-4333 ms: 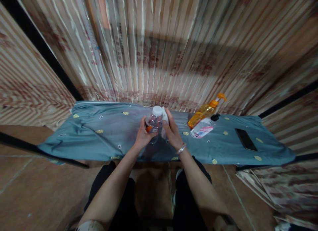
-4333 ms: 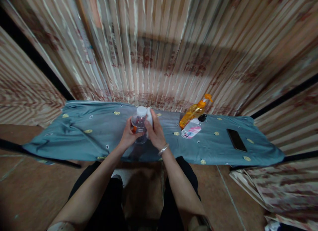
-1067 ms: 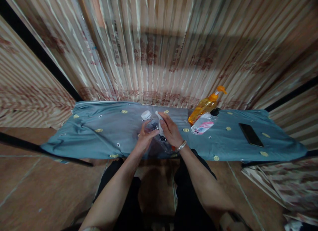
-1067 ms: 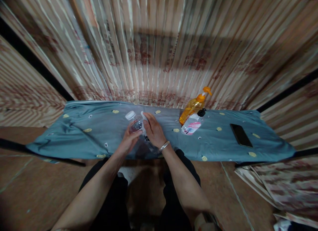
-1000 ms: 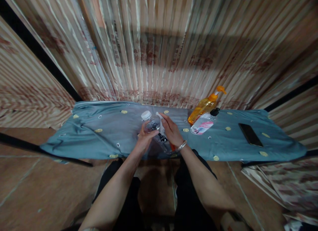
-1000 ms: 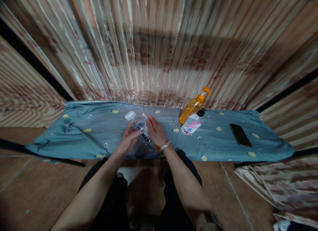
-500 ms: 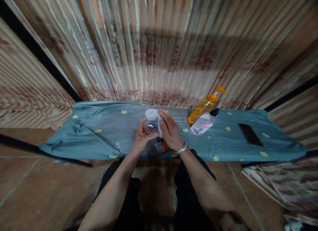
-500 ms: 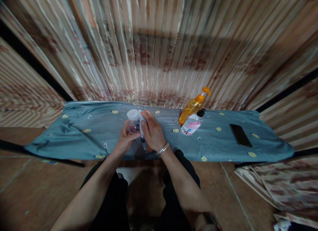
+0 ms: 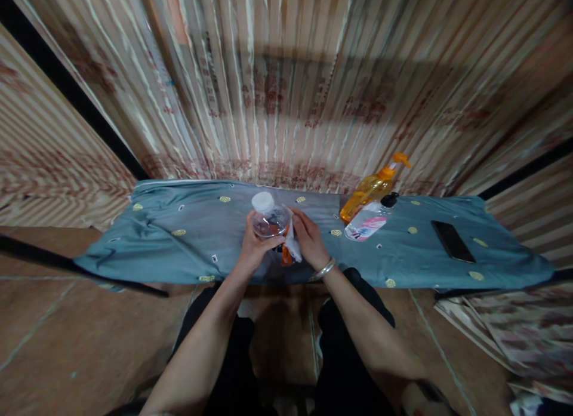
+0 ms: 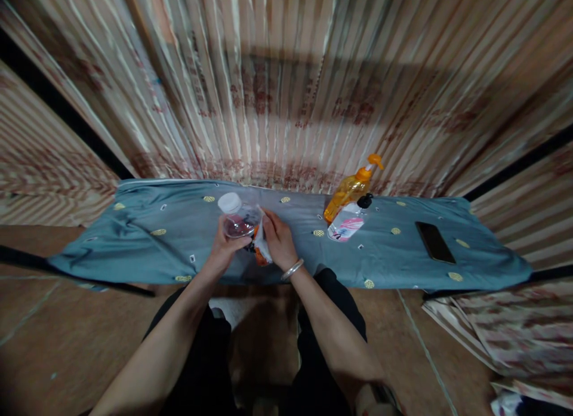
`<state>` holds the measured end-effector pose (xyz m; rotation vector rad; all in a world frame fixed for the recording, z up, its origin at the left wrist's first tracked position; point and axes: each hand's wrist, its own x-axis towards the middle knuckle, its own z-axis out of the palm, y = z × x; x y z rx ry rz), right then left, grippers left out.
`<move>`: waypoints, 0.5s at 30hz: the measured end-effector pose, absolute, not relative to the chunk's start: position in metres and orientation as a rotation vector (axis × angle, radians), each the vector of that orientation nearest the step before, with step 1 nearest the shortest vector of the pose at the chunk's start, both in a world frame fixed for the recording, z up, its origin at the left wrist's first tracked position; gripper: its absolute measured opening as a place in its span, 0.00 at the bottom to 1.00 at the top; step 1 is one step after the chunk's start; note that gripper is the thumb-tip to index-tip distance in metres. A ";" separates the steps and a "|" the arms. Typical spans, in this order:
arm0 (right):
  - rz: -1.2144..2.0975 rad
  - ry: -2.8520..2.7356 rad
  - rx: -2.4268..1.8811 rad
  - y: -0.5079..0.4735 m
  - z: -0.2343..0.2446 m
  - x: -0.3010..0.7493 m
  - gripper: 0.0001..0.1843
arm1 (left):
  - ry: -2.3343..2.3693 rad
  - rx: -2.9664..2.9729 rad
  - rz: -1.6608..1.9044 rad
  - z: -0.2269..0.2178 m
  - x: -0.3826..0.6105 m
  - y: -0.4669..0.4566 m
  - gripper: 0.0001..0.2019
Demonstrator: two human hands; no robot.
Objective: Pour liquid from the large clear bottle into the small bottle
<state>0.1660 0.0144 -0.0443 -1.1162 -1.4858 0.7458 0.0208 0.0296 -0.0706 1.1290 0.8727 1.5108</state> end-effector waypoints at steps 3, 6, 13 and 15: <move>0.554 -1.566 -1.046 0.004 -0.027 0.165 0.23 | 0.872 1.164 1.457 -0.070 0.024 0.027 0.37; 0.445 -1.676 -0.975 0.001 -0.013 0.167 0.21 | 0.823 1.214 1.407 -0.069 0.025 0.025 0.38; 0.669 -1.629 -1.002 0.021 -0.021 0.173 0.22 | 0.729 0.985 1.373 -0.062 0.027 0.020 0.35; 0.793 -1.611 -1.082 0.029 -0.033 0.174 0.23 | 0.670 0.839 1.391 -0.056 0.024 0.019 0.30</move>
